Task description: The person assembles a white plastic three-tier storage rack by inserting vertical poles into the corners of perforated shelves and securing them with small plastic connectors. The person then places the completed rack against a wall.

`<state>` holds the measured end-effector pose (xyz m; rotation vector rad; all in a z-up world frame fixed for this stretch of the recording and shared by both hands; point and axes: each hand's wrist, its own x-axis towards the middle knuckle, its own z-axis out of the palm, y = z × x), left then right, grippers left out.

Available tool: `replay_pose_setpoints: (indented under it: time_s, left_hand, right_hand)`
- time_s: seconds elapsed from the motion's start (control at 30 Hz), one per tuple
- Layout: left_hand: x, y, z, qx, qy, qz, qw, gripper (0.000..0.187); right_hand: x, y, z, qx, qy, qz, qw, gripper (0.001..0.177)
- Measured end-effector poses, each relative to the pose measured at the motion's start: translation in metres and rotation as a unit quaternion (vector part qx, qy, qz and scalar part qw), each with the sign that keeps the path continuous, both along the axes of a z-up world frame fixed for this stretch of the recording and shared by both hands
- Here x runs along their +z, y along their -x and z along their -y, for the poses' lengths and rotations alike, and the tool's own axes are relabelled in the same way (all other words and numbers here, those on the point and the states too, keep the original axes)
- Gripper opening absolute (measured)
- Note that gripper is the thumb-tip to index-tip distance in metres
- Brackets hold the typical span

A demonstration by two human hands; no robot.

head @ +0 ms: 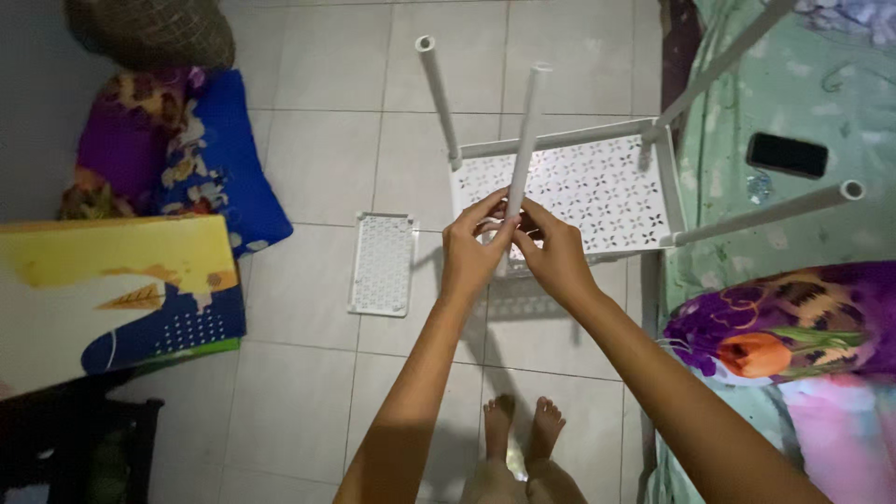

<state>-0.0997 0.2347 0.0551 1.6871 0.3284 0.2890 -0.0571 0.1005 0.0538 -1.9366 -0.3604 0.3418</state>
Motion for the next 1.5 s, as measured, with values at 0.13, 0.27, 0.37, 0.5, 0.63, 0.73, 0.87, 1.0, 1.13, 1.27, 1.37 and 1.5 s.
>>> replay_pose_setpoints:
  time_s: [0.13, 0.27, 0.37, 0.5, 0.63, 0.73, 0.87, 1.0, 1.13, 1.27, 1.37, 1.5]
  left_hand:
    - [0.011, 0.028, -0.029, -0.008, -0.033, 0.045, 0.998, 0.039]
    - [0.009, 0.045, -0.049, 0.002, -0.027, 0.047, 0.999, 0.037]
    - [0.006, 0.053, -0.061, 0.005, -0.040, 0.046, 0.998, 0.038]
    - [-0.003, 0.058, -0.058, 0.007, -0.047, 0.067, 0.997, 0.037]
    - [-0.010, 0.065, -0.052, 0.009, -0.045, 0.028, 0.999, 0.036]
    - [-0.015, 0.067, -0.052, -0.002, -0.081, 0.037, 0.996, 0.036]
    - [-0.020, 0.068, -0.055, 0.010, -0.090, 0.063, 0.994, 0.034]
    - [-0.017, 0.068, -0.055, 0.008, -0.093, 0.054, 0.994, 0.034]
    - [-0.006, 0.070, -0.056, 0.006, -0.112, 0.032, 0.993, 0.034]
    - [0.003, 0.069, -0.051, 0.011, -0.139, 0.060, 0.988, 0.033]
    - [0.004, 0.066, -0.050, -0.004, -0.162, 0.065, 0.985, 0.033]
    - [0.005, 0.057, -0.060, -0.024, -0.164, 0.037, 0.985, 0.033]
  right_hand:
    - [0.013, 0.016, -0.025, 0.057, 0.013, 0.046, 0.997, 0.029]
    - [0.019, 0.031, -0.045, 0.084, 0.028, 0.042, 0.995, 0.034]
    - [0.019, 0.037, -0.061, 0.085, 0.059, 0.074, 0.992, 0.036]
    - [0.009, 0.039, -0.060, 0.101, 0.059, 0.118, 0.986, 0.036]
    - [0.000, 0.042, -0.054, 0.112, 0.063, 0.103, 0.986, 0.035]
    - [-0.005, 0.045, -0.050, 0.112, 0.052, 0.091, 0.988, 0.034]
    - [-0.010, 0.044, -0.053, 0.111, 0.058, 0.095, 0.988, 0.032]
    - [-0.011, 0.044, -0.053, 0.119, 0.055, 0.109, 0.985, 0.032]
    - [-0.011, 0.049, -0.054, 0.104, 0.077, 0.099, 0.987, 0.034]
    - [-0.012, 0.051, -0.050, 0.098, 0.047, 0.109, 0.988, 0.031]
    - [-0.017, 0.049, -0.047, 0.099, 0.073, 0.084, 0.989, 0.030]
    - [-0.026, 0.044, -0.051, 0.107, 0.039, 0.124, 0.986, 0.036]
